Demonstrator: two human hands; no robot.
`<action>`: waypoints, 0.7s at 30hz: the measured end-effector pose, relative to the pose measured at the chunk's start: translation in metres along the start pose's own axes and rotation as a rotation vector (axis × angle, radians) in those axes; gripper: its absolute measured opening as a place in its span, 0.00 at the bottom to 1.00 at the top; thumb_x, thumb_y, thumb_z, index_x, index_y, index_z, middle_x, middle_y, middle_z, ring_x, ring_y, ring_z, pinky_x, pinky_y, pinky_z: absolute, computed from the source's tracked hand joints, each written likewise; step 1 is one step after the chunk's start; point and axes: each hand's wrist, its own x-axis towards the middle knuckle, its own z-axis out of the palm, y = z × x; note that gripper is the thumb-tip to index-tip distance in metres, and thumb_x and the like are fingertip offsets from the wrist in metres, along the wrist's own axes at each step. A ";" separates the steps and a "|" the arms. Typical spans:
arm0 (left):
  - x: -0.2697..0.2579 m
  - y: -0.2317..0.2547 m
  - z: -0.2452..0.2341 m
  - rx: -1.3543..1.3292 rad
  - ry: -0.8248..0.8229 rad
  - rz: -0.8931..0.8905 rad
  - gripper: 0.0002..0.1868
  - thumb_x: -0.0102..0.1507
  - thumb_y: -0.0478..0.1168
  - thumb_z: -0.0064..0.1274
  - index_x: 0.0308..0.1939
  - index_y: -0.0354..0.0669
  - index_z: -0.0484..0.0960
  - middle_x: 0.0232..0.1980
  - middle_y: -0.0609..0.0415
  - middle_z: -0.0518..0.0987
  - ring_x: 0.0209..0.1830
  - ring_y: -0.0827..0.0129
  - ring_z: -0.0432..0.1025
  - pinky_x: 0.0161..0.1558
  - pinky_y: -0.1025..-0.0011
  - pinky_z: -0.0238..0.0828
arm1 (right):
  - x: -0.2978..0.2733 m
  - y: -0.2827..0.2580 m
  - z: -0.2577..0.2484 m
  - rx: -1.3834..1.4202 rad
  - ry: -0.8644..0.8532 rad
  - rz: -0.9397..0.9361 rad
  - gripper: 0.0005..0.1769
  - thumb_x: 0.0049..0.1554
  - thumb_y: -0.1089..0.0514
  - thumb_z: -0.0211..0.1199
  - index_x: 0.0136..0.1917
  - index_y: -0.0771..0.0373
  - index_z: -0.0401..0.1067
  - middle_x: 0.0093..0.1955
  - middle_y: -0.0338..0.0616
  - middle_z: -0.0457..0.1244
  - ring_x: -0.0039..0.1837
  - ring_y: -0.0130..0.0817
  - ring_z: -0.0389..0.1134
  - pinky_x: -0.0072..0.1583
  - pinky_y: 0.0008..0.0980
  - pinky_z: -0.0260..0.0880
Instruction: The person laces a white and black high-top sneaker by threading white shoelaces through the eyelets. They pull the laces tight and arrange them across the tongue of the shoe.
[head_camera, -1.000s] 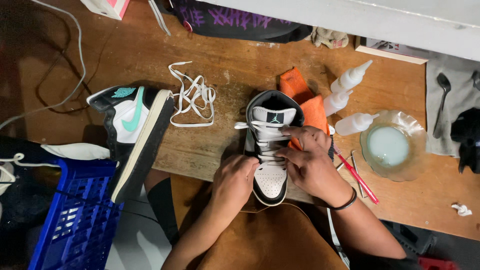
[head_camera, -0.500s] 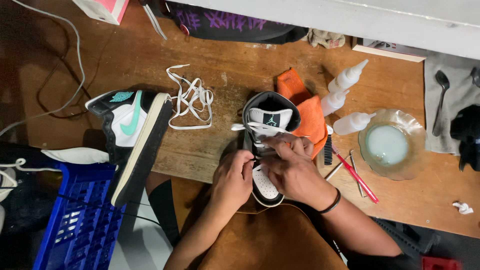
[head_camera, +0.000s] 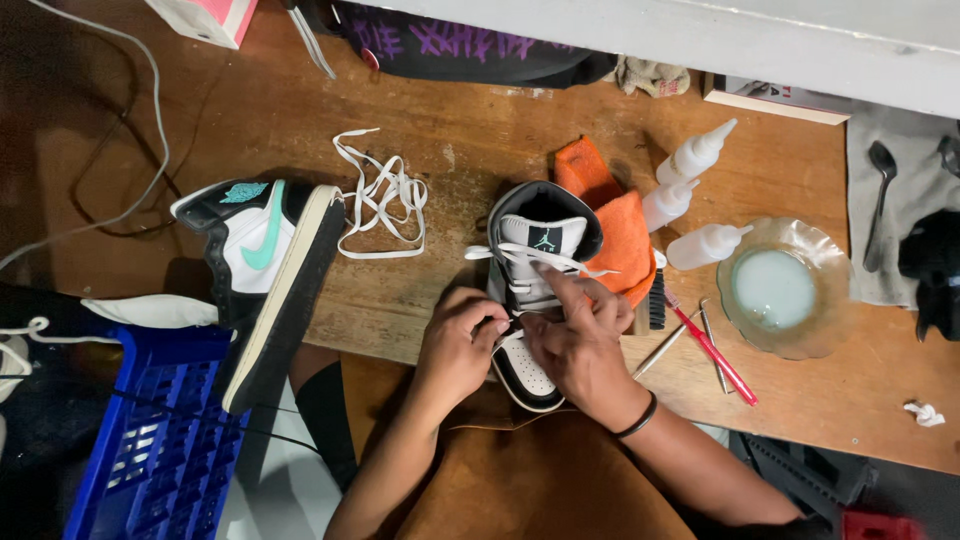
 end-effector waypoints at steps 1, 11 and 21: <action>0.001 -0.004 0.001 -0.022 -0.024 0.005 0.04 0.57 0.39 0.59 0.34 0.52 0.81 0.39 0.55 0.77 0.46 0.55 0.73 0.50 0.63 0.70 | -0.002 0.001 0.003 -0.007 0.026 0.016 0.09 0.53 0.55 0.64 0.30 0.51 0.76 0.70 0.43 0.58 0.63 0.52 0.56 0.55 0.46 0.45; 0.009 -0.017 0.006 -0.136 -0.062 0.105 0.04 0.55 0.36 0.60 0.30 0.51 0.81 0.37 0.54 0.75 0.43 0.54 0.71 0.51 0.63 0.67 | -0.006 0.011 0.003 0.113 -0.079 0.148 0.04 0.50 0.54 0.65 0.36 0.49 0.80 0.79 0.48 0.45 0.72 0.68 0.46 0.58 0.67 0.47; -0.001 -0.009 0.007 -0.175 -0.106 0.132 0.02 0.57 0.40 0.60 0.30 0.54 0.82 0.37 0.57 0.75 0.40 0.59 0.71 0.48 0.67 0.68 | -0.022 0.014 0.000 0.040 -0.076 0.148 0.08 0.50 0.52 0.65 0.30 0.48 0.78 0.79 0.51 0.43 0.75 0.66 0.40 0.63 0.72 0.41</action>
